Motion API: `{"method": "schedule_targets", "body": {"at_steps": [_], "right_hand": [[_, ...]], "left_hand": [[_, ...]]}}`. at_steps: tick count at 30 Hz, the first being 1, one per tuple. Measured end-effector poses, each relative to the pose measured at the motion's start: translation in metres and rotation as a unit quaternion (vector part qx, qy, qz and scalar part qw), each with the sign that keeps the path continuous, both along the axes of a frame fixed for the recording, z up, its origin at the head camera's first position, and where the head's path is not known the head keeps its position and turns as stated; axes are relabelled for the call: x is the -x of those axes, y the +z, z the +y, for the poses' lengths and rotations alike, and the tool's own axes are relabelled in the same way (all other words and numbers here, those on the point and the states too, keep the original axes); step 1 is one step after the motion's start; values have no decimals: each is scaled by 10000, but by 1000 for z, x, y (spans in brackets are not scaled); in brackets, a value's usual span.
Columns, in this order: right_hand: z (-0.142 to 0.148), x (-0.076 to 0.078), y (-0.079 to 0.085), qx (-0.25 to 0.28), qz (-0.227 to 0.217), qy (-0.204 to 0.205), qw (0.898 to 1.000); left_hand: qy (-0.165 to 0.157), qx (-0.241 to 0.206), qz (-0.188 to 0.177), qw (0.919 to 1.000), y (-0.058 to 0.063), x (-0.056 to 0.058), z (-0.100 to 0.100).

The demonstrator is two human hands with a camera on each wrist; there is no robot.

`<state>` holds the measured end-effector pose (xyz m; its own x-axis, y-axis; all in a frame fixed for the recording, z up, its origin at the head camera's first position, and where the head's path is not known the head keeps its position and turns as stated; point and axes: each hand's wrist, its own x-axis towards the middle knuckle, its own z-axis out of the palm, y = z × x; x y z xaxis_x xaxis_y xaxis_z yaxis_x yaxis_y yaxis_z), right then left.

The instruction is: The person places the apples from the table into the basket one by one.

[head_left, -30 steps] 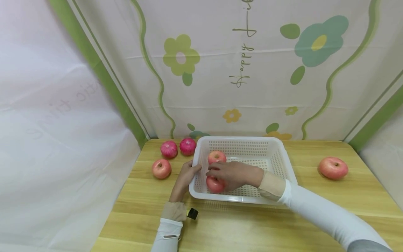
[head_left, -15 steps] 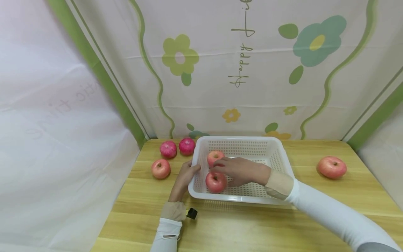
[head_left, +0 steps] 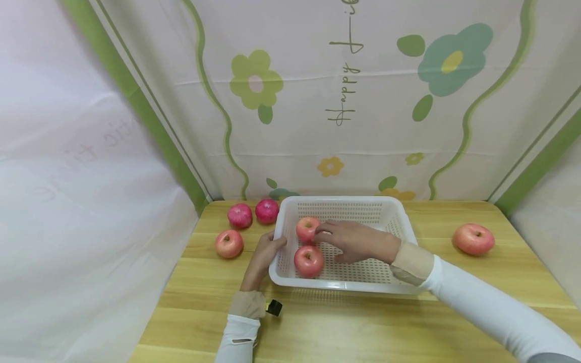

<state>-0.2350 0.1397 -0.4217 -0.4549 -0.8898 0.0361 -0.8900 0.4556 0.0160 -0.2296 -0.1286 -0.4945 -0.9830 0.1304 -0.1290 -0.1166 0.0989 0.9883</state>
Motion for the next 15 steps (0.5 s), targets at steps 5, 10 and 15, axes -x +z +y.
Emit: {"method": "schedule_targets", "body": {"at_steps": [5,10,15], "right_hand": [[8,2,-2,69,-82,-97,9999],[19,2,1,170,-248,-356,9989],[32,4,7,282,-179,-504,9982]], "left_hand": [[4,69,-9,10000,-1,0,-1],[-57,36,-49,10000,0,0,-2],[-158,-19,-84,9998,1,0,-2]]}}
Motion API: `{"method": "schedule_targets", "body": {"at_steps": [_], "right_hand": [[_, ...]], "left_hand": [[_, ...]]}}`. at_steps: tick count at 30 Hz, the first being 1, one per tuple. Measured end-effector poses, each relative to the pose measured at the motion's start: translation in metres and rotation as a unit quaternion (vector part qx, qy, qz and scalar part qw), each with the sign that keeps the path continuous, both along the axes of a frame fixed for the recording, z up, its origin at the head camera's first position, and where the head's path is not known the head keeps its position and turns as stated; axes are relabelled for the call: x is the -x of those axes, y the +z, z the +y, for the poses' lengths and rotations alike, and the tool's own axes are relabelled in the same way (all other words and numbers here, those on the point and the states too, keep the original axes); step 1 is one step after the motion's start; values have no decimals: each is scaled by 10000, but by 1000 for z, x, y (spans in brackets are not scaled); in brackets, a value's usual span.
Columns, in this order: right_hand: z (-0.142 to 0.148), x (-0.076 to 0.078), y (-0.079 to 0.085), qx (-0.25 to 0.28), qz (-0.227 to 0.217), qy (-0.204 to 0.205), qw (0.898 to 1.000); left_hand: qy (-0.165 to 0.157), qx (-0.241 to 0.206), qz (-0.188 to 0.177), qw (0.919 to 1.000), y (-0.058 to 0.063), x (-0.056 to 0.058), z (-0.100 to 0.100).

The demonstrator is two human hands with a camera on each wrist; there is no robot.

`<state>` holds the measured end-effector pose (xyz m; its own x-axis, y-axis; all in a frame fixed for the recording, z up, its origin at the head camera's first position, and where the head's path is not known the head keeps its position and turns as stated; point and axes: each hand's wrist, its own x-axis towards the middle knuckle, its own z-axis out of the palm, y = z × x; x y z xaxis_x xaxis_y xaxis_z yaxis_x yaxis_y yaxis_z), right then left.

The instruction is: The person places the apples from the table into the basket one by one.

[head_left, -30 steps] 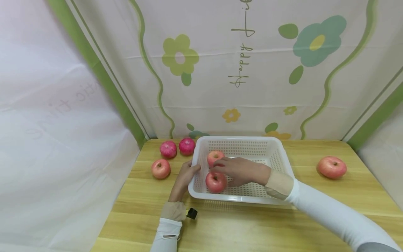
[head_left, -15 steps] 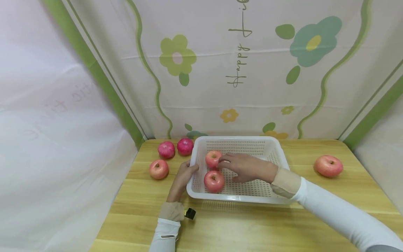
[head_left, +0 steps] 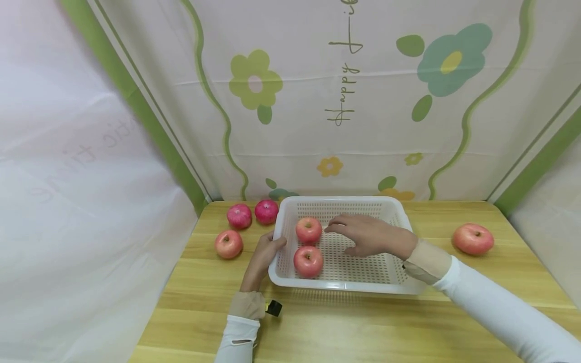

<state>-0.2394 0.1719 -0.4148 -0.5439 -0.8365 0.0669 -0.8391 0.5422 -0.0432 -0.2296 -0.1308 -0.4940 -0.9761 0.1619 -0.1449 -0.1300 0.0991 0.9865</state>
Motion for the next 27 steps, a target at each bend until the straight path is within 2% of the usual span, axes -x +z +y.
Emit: {"method": "schedule_targets", "body": {"at_steps": [6,11,20,23,27], "right_hand": [[17,2,6,102,60,-239,9996],[31,4,8,271,234,-232,9991],[51,5,9,407,255,-439,9979],[58,4,10,431,298,-529,9972],[66,3,10,374,310,-591,9971]], "left_hand": [[135,163,50,9998,-2,1,1],[230,302,162,9991,-2,1,3],[91,251,65,9996,-2,1,1],[7,208,-6,9998,3,-1,0],[-66,192,-51,9998,19,-8,2]]}}
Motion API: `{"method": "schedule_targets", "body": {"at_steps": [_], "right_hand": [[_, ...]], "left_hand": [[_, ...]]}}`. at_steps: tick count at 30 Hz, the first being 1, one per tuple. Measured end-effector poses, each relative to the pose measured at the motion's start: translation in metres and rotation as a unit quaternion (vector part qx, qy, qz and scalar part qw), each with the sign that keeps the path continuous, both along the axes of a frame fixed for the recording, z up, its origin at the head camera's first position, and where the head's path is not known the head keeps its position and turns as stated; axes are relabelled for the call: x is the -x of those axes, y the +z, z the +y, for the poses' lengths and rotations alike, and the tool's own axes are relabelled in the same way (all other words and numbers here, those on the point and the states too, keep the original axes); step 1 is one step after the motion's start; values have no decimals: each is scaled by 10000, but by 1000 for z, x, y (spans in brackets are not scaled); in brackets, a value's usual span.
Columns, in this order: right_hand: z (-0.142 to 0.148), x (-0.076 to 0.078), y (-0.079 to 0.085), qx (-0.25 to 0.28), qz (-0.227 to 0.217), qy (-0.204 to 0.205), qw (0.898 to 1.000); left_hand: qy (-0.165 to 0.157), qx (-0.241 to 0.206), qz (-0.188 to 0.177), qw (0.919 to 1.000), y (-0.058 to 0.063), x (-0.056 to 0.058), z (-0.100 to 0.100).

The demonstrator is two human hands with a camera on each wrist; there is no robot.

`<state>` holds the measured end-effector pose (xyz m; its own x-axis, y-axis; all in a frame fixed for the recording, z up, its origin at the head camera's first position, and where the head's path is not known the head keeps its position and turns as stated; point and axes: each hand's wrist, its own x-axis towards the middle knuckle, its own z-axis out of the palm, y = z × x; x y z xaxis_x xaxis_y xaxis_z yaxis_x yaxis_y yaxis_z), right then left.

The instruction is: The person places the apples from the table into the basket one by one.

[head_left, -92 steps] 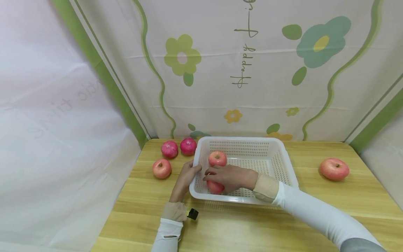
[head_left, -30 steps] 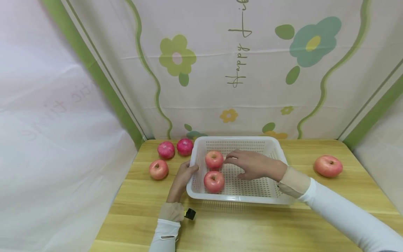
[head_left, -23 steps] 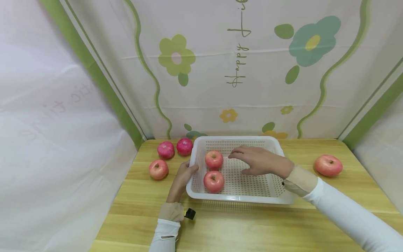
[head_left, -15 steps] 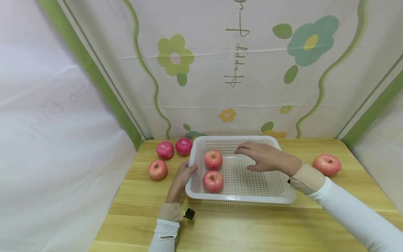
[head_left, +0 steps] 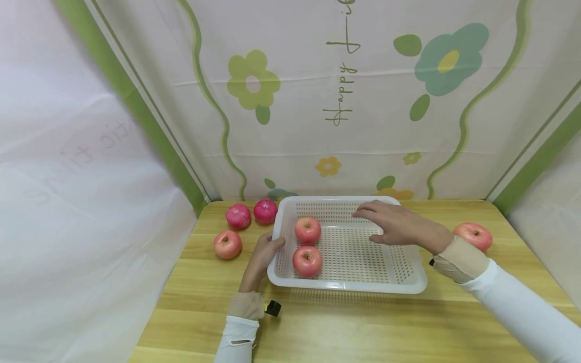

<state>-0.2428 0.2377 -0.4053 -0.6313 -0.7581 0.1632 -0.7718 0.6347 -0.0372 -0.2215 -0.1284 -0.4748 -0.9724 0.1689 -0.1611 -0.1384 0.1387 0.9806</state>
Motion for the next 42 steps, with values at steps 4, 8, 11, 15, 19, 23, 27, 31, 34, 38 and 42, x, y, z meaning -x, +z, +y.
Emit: {"method": "schedule_targets", "body": {"at_steps": [4,8,11,15,19,23,27,31,34,38,42], "right_hand": [[7,-1,-1,7,-86,-23,10000],[14,-2,-1,54,-92,-23,9999],[19,-2,0,142,-9,-6,9999],[25,-2,2,197,76,-23,9998],[33,-5,2,111,28,-226,9997],[41,-6,2,67,-31,-449,9990],[49,-7,2,142,0,-529,9985],[56,-7,2,250,97,-484,9985],[62,-8,4,300,144,-464,9984],[70,-10,6,371,155,-541,9977],[80,-13,10,445,217,-664,9966]], "left_hand": [[-5,78,105,9999,11,-7,2],[15,102,120,9999,14,-10,3],[36,71,88,9999,14,-9,3],[76,46,75,9999,13,-8,3],[31,17,70,10000,12,-7,3],[57,-12,50,10000,-4,1,0],[178,1,121,9998,-18,6,-1],[230,23,190,9996,-19,6,-1],[243,-3,149,9996,-19,7,-1],[219,-44,75,9997,-19,7,-1],[130,-96,-42,9999,-14,7,-2]]}}
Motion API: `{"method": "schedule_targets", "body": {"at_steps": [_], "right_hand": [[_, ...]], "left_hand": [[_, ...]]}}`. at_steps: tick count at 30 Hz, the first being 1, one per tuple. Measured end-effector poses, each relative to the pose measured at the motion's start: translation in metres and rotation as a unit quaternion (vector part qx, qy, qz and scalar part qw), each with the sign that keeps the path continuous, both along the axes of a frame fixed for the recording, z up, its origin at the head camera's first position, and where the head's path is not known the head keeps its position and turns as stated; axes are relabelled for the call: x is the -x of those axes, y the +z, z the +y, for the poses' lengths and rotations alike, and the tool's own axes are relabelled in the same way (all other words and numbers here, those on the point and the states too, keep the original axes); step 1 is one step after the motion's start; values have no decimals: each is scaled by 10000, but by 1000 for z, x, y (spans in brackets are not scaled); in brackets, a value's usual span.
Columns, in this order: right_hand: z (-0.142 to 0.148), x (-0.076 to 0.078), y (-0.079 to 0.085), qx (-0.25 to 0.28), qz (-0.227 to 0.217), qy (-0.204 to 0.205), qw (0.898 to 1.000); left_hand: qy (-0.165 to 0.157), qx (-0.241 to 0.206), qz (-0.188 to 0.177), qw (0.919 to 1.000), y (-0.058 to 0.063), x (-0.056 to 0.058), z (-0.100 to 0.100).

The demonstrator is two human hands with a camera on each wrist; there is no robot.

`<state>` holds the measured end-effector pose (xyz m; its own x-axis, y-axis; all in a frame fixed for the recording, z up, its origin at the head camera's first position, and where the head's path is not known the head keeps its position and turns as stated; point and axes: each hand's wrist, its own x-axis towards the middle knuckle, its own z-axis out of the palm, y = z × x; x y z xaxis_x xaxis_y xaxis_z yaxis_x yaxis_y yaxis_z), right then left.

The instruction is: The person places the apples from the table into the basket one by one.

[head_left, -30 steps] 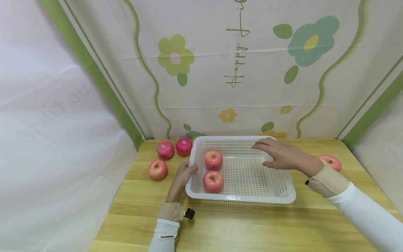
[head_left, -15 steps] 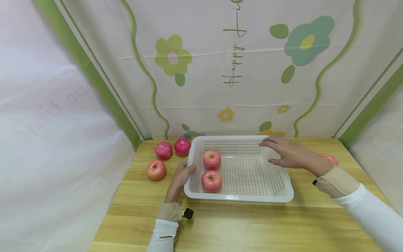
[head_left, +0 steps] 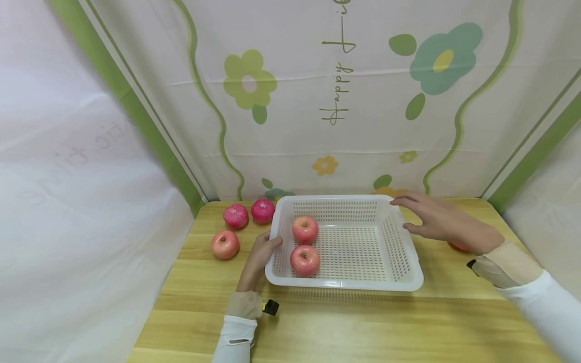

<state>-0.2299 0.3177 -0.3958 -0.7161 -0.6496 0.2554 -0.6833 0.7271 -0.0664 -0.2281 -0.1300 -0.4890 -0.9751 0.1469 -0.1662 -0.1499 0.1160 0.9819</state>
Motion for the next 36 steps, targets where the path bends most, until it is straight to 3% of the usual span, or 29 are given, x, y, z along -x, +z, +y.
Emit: {"method": "schedule_targets", "body": {"at_steps": [7,10,22,36], "right_hand": [[15,-7,4,23,-280,-482,9984],[20,-10,5,11,-353,-609,9975],[40,-21,4,142,-119,-797,9966],[63,-22,5,150,-19,-1021,9947]], "left_hand": [[-93,77,-20,9999,25,-12,4],[-104,85,-20,9999,31,-16,5],[-188,21,-57,9998,29,-15,4],[-191,-47,-35,9998,27,-14,3]]}}
